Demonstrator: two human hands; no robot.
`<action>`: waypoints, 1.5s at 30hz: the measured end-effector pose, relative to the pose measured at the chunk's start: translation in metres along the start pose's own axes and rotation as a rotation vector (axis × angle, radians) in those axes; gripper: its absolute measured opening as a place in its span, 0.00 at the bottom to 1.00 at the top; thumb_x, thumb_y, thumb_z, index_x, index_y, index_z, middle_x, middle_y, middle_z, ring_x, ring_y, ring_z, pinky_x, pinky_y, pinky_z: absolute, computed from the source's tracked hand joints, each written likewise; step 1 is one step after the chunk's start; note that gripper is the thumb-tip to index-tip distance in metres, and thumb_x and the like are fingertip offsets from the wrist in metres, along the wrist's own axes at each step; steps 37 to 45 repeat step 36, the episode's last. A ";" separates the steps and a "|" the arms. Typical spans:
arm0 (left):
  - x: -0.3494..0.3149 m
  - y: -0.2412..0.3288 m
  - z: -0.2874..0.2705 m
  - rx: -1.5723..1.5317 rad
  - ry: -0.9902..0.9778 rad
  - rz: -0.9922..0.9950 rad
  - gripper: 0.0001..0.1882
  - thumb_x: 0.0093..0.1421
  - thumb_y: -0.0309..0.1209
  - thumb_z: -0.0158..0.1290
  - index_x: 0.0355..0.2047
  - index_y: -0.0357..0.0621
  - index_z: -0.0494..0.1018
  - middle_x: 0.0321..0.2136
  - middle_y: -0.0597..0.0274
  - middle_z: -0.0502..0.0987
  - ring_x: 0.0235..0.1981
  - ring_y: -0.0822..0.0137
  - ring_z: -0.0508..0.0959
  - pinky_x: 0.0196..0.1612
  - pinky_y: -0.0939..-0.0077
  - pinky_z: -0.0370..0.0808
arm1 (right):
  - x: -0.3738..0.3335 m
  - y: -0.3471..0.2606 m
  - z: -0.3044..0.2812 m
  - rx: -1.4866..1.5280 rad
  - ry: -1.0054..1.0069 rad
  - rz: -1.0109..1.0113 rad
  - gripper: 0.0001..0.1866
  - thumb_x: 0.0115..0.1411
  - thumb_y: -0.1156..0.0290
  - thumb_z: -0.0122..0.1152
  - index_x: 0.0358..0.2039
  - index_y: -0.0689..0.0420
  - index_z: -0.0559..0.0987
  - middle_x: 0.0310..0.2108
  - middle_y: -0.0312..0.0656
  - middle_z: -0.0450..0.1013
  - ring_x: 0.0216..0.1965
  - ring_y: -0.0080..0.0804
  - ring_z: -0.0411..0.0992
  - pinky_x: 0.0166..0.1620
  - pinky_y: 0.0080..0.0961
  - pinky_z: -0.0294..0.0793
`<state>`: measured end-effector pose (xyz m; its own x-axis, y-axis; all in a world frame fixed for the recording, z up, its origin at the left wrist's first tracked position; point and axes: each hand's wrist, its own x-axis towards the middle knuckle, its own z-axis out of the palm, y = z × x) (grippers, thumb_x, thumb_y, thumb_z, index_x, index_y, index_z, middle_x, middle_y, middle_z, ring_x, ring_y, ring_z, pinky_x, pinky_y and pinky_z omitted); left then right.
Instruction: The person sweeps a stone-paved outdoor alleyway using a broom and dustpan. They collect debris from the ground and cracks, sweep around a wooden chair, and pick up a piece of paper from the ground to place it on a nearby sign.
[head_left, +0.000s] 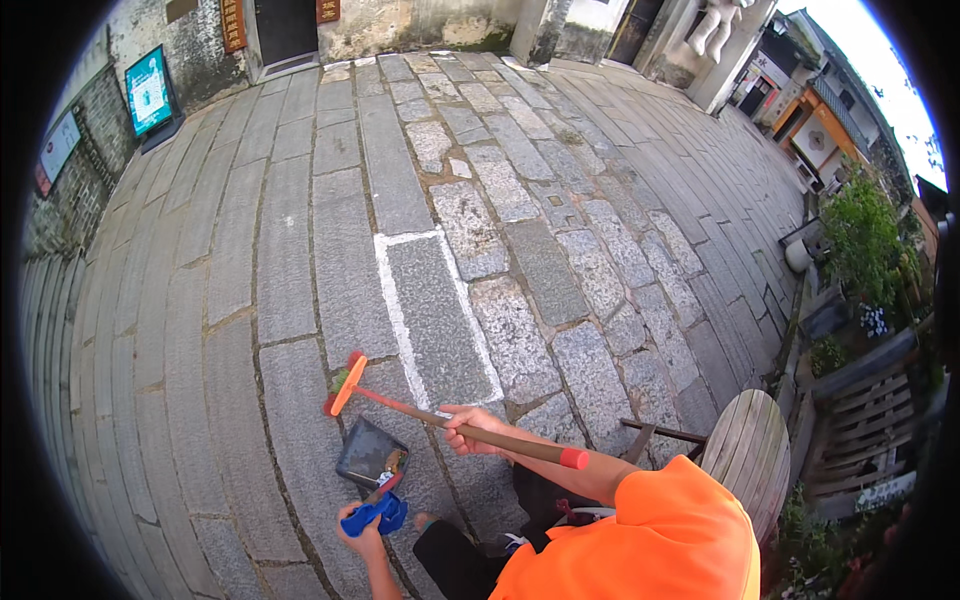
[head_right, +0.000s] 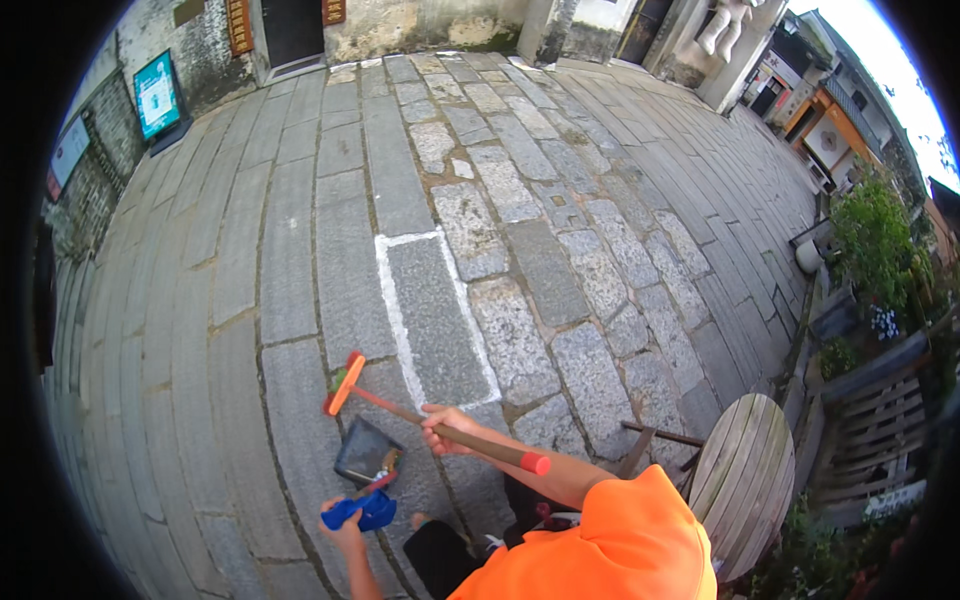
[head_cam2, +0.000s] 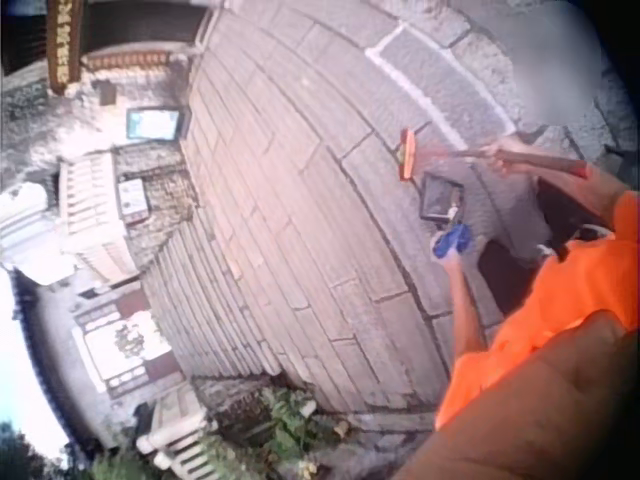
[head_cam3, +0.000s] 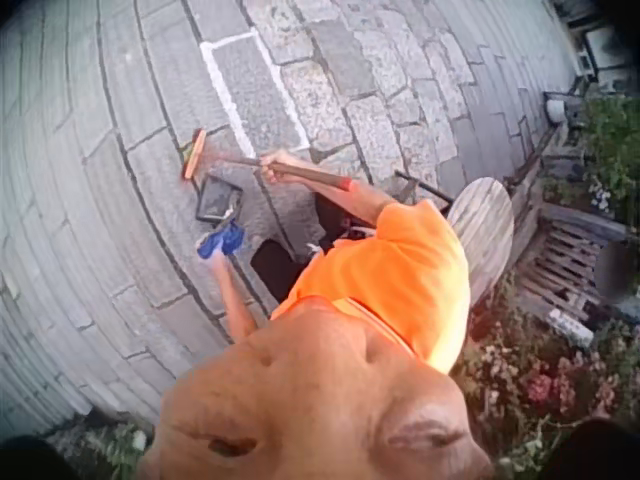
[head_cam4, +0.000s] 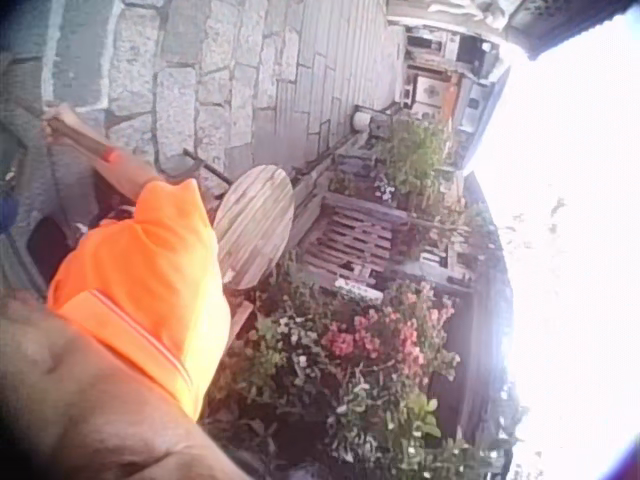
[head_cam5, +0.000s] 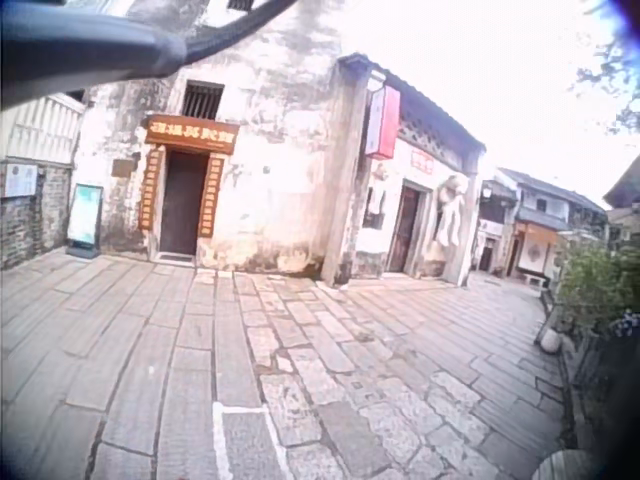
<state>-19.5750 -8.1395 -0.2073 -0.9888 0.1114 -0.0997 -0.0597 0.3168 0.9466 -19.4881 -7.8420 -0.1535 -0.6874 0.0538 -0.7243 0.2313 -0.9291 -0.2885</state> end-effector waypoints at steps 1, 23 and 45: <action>0.002 -0.006 0.007 0.002 -0.044 -0.013 0.15 0.31 0.15 0.57 0.23 0.39 0.68 0.23 0.62 0.71 0.24 0.69 0.70 0.30 0.74 0.68 | -0.002 0.001 -0.014 0.037 -0.124 -0.023 0.18 0.56 0.73 0.46 0.48 0.58 0.67 0.19 0.36 0.63 0.17 0.23 0.60 0.20 0.21 0.58; -0.045 -0.082 0.060 -0.214 -0.265 0.320 0.25 0.30 0.14 0.55 0.34 0.43 0.67 0.27 0.64 0.70 0.29 0.70 0.71 0.34 0.77 0.70 | -0.017 0.063 -0.153 -0.347 -0.382 -0.659 0.09 0.57 0.68 0.52 0.36 0.58 0.66 0.17 0.39 0.68 0.15 0.27 0.69 0.18 0.19 0.67; -0.130 -0.120 0.060 0.186 -0.133 0.071 0.24 0.34 0.37 0.61 0.34 0.42 0.75 0.33 0.47 0.76 0.40 0.52 0.74 0.45 0.67 0.68 | 0.003 0.195 -0.329 -0.508 0.026 -0.840 0.22 0.58 0.47 0.45 0.44 0.51 0.65 0.14 0.38 0.67 0.13 0.30 0.68 0.14 0.22 0.68</action>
